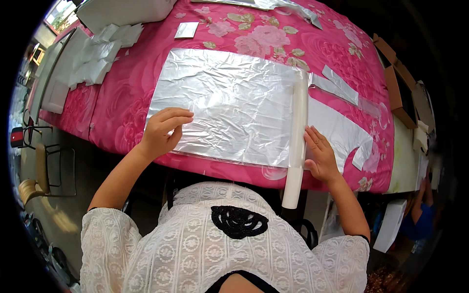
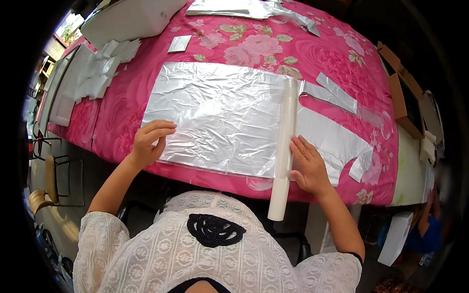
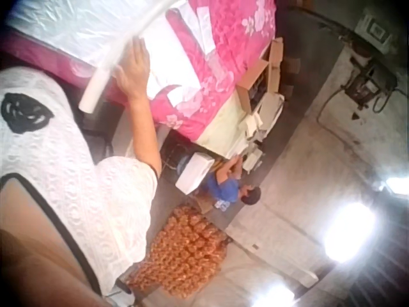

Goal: The person wraps small white rectangular items in clear plastic film on a pink floral table. They unroll the film, place an item, fold the film around it, and set the wrapped item aside. The process is repeated for several items.

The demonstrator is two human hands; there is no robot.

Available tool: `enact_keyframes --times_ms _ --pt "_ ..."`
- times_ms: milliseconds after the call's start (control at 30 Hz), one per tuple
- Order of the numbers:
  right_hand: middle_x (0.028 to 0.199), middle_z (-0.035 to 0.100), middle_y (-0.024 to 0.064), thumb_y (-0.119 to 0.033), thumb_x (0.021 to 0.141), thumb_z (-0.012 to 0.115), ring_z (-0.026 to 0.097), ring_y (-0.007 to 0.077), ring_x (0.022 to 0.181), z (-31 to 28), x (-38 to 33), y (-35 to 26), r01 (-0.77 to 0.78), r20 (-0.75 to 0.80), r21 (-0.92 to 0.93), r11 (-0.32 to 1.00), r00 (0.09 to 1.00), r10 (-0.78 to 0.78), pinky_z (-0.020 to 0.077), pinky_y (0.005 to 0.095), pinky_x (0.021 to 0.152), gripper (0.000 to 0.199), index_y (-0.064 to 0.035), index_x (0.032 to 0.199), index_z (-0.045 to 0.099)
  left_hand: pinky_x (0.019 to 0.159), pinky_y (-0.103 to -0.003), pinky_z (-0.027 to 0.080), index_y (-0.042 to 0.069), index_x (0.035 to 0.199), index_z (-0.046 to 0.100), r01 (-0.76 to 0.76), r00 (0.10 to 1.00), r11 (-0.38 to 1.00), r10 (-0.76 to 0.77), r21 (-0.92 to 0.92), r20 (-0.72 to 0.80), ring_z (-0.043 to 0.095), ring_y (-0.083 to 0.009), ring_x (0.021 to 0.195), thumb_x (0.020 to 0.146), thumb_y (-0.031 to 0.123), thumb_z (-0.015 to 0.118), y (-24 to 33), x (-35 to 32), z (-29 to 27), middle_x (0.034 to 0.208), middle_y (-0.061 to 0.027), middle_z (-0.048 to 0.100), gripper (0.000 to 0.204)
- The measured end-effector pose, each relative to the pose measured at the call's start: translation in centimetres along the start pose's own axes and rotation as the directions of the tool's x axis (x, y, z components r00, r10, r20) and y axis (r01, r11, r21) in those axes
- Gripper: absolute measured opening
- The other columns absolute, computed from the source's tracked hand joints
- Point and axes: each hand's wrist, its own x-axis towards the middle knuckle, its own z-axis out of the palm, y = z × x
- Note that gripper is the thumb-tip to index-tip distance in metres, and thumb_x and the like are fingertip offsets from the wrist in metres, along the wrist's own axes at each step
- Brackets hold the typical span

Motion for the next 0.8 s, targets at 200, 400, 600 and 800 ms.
enact_keyframes --times_ms 200,400,600,800 --pt "0.139 0.041 0.0104 -0.053 0.089 0.035 0.028 0.0314 0.133 2.8 5.7 -2.8 0.151 0.193 0.027 0.988 0.969 -0.153 0.0166 0.0452 0.109 0.064 -0.0054 0.130 0.046 0.075 -0.031 0.051 0.001 0.090 0.064 0.095 0.994 0.995 -0.093 0.023 -0.060 0.063 -0.0259 0.089 0.069 -0.013 0.054 0.9 -2.2 -1.6 0.096 -0.0108 0.065 0.028" --pt "0.127 0.052 0.0130 -0.039 0.093 0.039 0.036 0.0320 0.128 7.0 14.4 -11.4 0.118 0.157 0.741 0.661 0.927 -0.342 0.0275 0.0415 0.105 0.047 -0.0055 0.123 0.053 0.077 -0.031 0.050 0.001 0.092 0.064 0.240 0.967 0.971 -0.239 0.005 -0.093 0.063 -0.0264 0.091 0.072 -0.011 0.054 1.9 -3.4 -2.2 0.098 -0.0114 0.065 0.025" --pt "0.121 0.056 0.0129 -0.034 0.088 0.052 0.046 0.0314 0.120 5.5 16.7 -8.9 0.362 0.010 0.388 0.848 0.918 -0.397 0.0366 0.0409 0.099 0.040 -0.0047 0.115 0.057 0.082 -0.031 0.048 0.000 0.098 0.063 0.426 0.901 0.900 -0.431 -0.095 -0.052 0.062 -0.0265 0.094 0.075 -0.009 0.054 4.0 -6.8 -3.3 0.100 -0.0136 0.065 0.026" --pt "0.135 0.043 0.0128 -0.039 0.088 0.049 0.035 0.0286 0.129 9.4 18.2 -7.3 0.476 0.108 0.084 0.875 0.869 -0.483 0.0276 0.0420 0.106 0.051 -0.0059 0.128 0.047 0.083 -0.026 0.047 -0.002 0.106 0.058 0.627 0.734 0.669 -0.679 -0.399 0.015 0.059 -0.0153 0.097 0.084 -0.003 0.053 5.1 -11.0 -2.4 0.106 -0.0106 0.060 0.023"
